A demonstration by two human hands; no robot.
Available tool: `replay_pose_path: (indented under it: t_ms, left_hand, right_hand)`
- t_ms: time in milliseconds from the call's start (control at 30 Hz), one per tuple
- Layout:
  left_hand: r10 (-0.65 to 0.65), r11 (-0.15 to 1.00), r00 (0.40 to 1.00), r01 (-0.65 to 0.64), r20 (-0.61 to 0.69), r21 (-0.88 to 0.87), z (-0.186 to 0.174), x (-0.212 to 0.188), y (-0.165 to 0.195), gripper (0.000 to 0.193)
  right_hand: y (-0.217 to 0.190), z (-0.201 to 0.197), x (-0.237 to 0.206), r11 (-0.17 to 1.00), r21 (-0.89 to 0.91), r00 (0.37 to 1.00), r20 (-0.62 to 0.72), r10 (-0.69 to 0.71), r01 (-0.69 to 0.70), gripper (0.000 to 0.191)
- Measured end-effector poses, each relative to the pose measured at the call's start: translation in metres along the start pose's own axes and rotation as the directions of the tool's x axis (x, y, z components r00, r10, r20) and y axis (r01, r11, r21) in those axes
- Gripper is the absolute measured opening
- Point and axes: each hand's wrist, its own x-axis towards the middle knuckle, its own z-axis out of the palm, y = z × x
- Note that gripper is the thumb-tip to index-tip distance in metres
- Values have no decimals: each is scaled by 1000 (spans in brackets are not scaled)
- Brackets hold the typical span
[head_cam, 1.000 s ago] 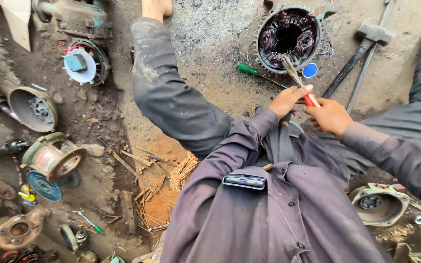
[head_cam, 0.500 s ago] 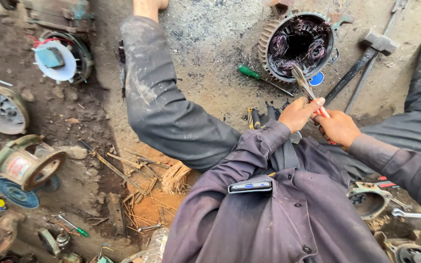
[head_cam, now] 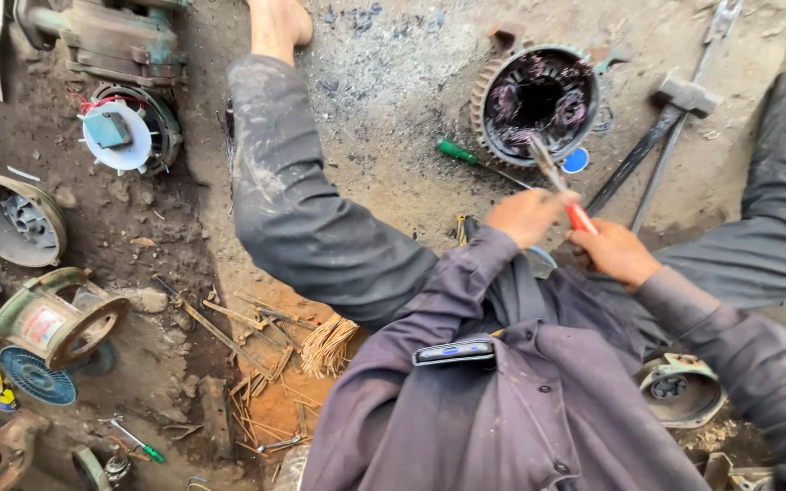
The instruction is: The person sits on the ground and uses pliers to pull and adjust copper windings inside a motor stator. They then use a screwdriver and hammer to tap and reposition the coils within the stator slots.
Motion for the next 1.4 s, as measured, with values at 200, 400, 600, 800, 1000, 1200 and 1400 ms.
replay_pose_path:
  t_ms: [200,400,600,800,1000,1200,1400]
  left_hand:
    - [510,846,523,-162,-683,508,-44,-18,12,25]
    - [749,583,452,-105,-483,806,-48,18,15,21]
    - [836,499,376,-215,-400,840,-45,32,1,17]
    - [719,681,382,-217,-581,700,-45,32,4,13]
    - [568,794,493,-115,-659,597,-43,19,7,19]
    - [398,856,708,-58,-583,514,-35,18,10,29]
    - [439,848,663,-83,-607,523,-35,12,13,33]
  right_hand:
    - [-1,3,-6,997,69,1000,-18,23,-22,51]
    - [-1,-8,-2,993,119,999,34,-15,10,59]
    - [7,1,0,938,-305,967,-135,-215,166,60]
    - [2,-5,-2,996,76,999,-1,-52,52,62]
    - [-10,-9,-10,992,128,999,46,-12,6,64]
    - [-9,31,-6,896,437,992,125,30,-82,51]
    - [-18,66,-3,863,503,998,60,28,-55,49]
